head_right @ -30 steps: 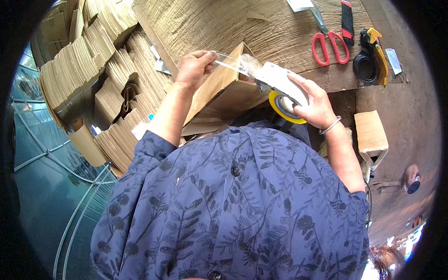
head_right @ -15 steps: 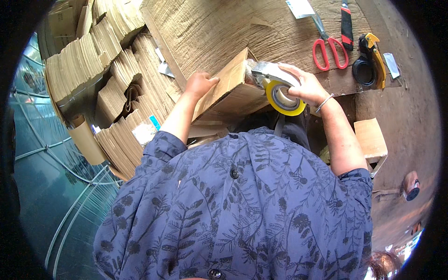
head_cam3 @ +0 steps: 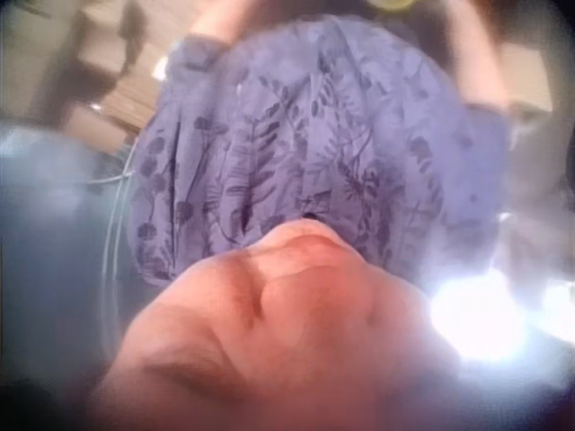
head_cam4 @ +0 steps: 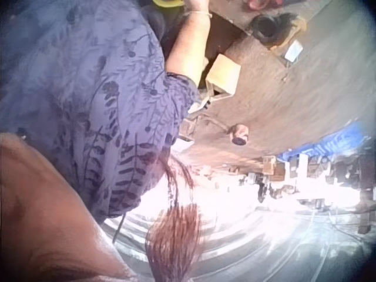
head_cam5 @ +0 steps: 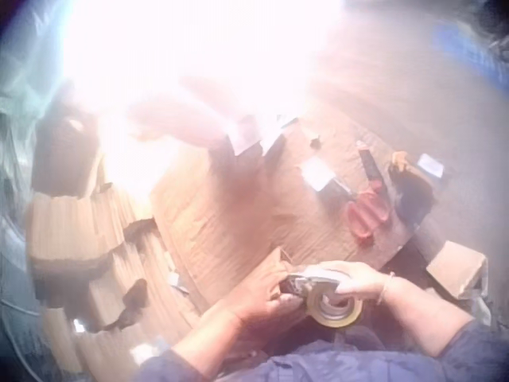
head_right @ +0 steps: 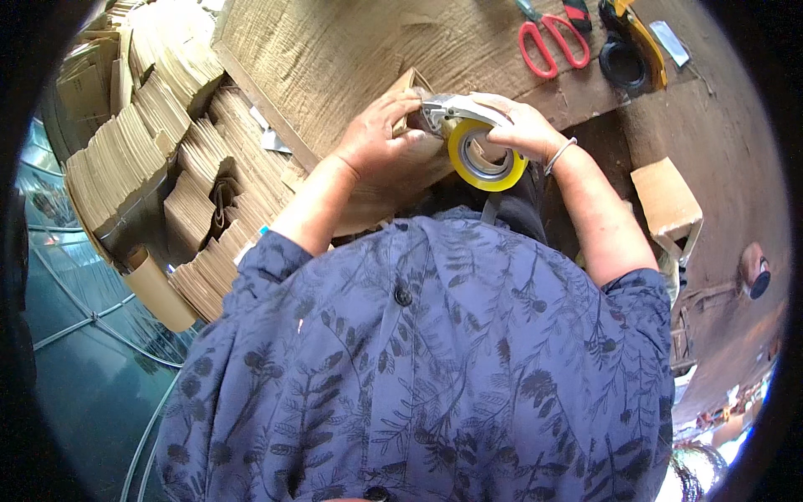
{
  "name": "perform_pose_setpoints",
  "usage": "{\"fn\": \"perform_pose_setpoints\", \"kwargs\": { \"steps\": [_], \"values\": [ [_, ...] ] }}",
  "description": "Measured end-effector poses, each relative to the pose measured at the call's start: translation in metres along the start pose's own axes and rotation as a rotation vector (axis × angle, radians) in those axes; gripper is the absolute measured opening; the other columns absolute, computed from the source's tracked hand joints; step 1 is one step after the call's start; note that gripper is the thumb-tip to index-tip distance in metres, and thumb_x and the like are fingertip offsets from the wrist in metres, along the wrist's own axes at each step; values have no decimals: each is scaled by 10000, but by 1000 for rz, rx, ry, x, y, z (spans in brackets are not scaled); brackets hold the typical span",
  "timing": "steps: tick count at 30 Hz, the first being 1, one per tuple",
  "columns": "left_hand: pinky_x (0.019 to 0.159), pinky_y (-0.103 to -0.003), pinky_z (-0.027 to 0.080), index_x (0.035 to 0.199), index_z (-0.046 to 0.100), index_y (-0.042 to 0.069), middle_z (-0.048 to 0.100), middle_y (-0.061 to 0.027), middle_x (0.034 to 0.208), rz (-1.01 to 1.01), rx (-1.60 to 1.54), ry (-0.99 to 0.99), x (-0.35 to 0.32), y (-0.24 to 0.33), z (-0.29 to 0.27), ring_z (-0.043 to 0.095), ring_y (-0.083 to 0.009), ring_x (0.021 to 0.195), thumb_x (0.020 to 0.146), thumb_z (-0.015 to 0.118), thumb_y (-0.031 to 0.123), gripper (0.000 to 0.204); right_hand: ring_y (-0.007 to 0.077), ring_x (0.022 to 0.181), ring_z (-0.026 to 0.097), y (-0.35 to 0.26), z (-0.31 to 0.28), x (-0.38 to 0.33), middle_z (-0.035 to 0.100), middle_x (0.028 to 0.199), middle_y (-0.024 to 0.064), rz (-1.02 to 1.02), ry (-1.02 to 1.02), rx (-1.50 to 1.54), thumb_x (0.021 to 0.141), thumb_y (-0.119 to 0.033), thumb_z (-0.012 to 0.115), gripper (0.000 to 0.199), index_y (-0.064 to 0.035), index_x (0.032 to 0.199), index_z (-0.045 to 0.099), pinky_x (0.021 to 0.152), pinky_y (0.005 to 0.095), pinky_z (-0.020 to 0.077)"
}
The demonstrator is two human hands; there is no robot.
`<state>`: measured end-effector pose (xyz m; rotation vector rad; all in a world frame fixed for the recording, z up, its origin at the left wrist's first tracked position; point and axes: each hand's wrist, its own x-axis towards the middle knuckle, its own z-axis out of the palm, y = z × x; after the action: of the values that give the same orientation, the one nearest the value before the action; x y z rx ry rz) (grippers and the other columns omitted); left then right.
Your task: The person assembles a cardboard box by folding flaps and securing them with a tape dispenser. They then use a utility knife to trim excess tape and adjust the box flaps. The person works at a wooden table in a cluttered workshop.
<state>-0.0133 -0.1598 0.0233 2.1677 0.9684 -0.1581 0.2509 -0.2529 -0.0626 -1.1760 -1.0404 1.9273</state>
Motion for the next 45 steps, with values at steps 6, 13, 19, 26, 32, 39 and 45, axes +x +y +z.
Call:
{"fn": "perform_pose_setpoints", "kwargs": {
  "steps": [6, 13, 19, 26, 32, 39, 45],
  "values": [
    [1049, -363, 422, 1186, 640, 99, 610, -74, 1280, 58, 134, 19, 1, 5, 5, 537, -260, 1224, 816, 662, 354, 450, 191, 1288, 464, 23, 61, -76, 502, 1399, 112, 51, 245, 136, 673, -187, 662, 802, -3, 1421, 437, 1103, 323, 328],
    [978, -365, 466, 1219, 630, 156, 630, -60, 1254, -12, 144, -23, 6, -2, 7, 586, -251, 1160, 843, 610, 440, 472, 194, 1256, 496, 25, 137, -157, 534, 1357, 116, 191, 370, 149, 687, -197, 686, 775, -14, 1404, 457, 1081, 321, 357],
    [927, -385, 486, 1138, 665, 170, 600, -39, 1217, -79, 122, -17, 4, 4, 8, 588, -269, 1124, 845, 638, 406, 378, 210, 1230, 530, 26, 174, -152, 566, 1327, 119, 232, 283, 230, 689, -213, 685, 752, -17, 1384, 474, 1076, 315, 367],
    [940, -387, 478, 1162, 667, 190, 625, -45, 1187, -29, 150, -32, 6, 0, 0, 585, -272, 1140, 857, 610, 458, 410, 187, 751, 673, 71, 115, -26, 692, 983, 133, 762, 51, 666, 743, -68, 603, 491, -20, 1231, 579, 704, 336, 583],
    [911, -442, 480, 1003, 657, 70, 646, -111, 1042, 830, -103, 402, -43, 6, 15, 622, -294, 1006, 850, 627, 139, 171, 136, 853, 642, 34, 145, -92, 680, 1030, 92, 453, 135, 675, 701, -84, 607, 595, -25, 1291, 565, 805, 276, 540],
    [1024, -387, 430, 1413, 410, 38, 567, -211, 1299, -219, -421, -432, -96, -52, 134, 543, -341, 1199, 883, 579, 172, 572, 92, 887, 570, 72, 130, -162, 611, 1142, 35, 278, 503, 318, 716, -52, 570, 702, 9, 1405, 447, 780, 214, 474],
    [923, -344, 507, 1254, 549, -31, 630, -123, 1186, 39, -1220, -797, -114, -69, -47, 595, -187, 1100, 961, 580, 218, 386, 184, 1139, 562, 65, 160, -144, 530, 1345, 118, 33, 1029, 279, 745, -3, 618, 768, 23, 1462, 342, 926, 280, 461]
  ]
}}
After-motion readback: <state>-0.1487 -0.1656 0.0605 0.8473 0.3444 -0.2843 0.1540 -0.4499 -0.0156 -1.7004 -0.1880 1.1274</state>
